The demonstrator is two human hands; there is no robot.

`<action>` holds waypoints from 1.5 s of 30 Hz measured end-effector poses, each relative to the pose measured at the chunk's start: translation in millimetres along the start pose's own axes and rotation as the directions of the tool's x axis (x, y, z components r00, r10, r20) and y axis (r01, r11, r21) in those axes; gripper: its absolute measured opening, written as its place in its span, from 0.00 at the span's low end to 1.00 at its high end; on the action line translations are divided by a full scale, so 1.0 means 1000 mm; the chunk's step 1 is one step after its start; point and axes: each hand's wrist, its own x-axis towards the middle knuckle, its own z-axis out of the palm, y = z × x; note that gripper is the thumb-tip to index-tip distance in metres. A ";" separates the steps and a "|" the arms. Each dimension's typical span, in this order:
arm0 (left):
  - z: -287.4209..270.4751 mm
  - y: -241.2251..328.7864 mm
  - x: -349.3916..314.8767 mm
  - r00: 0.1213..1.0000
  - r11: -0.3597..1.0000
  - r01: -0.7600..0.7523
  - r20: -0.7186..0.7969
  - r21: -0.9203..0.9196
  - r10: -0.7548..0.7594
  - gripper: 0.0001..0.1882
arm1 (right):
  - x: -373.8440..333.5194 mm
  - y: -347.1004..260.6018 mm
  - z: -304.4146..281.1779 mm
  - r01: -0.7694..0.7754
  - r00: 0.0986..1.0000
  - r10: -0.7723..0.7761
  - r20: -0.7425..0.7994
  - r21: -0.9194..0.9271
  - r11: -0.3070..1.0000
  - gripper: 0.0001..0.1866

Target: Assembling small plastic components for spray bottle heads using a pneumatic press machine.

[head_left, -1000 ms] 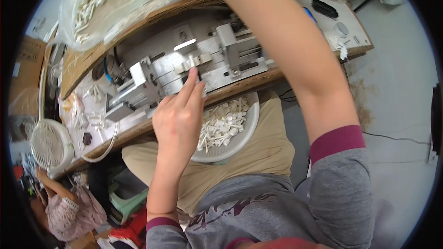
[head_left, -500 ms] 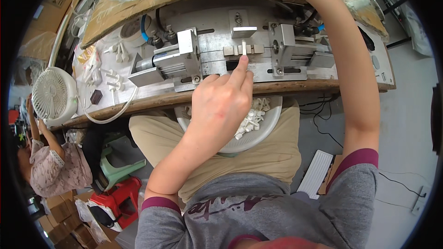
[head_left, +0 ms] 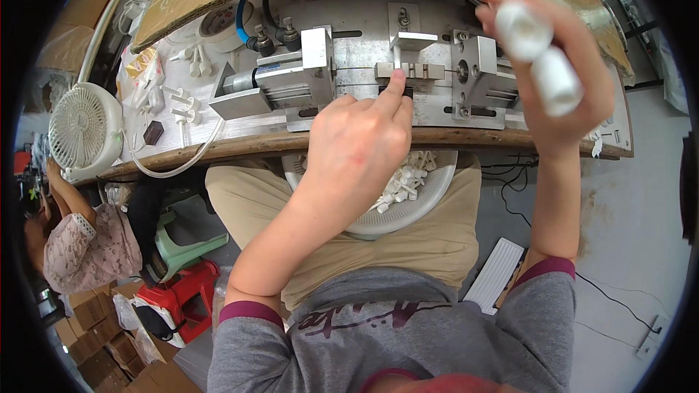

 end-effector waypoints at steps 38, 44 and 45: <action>-0.002 -0.002 -0.007 1.000 0.998 -0.002 0.016 -0.058 0.003 0.13 | -0.105 -0.030 0.020 -0.146 0.984 0.141 -0.104 -0.035 0.989 0.18; -0.002 -0.006 -0.005 0.999 0.989 0.040 0.019 -0.139 -0.038 0.14 | -0.098 -0.040 0.009 -0.053 0.998 0.044 -0.039 -0.265 0.963 0.19; -0.001 -0.007 -0.006 0.999 0.985 0.046 0.002 -0.169 -0.047 0.15 | -0.097 -0.039 0.012 -0.034 0.996 0.007 -0.094 -0.287 0.957 0.19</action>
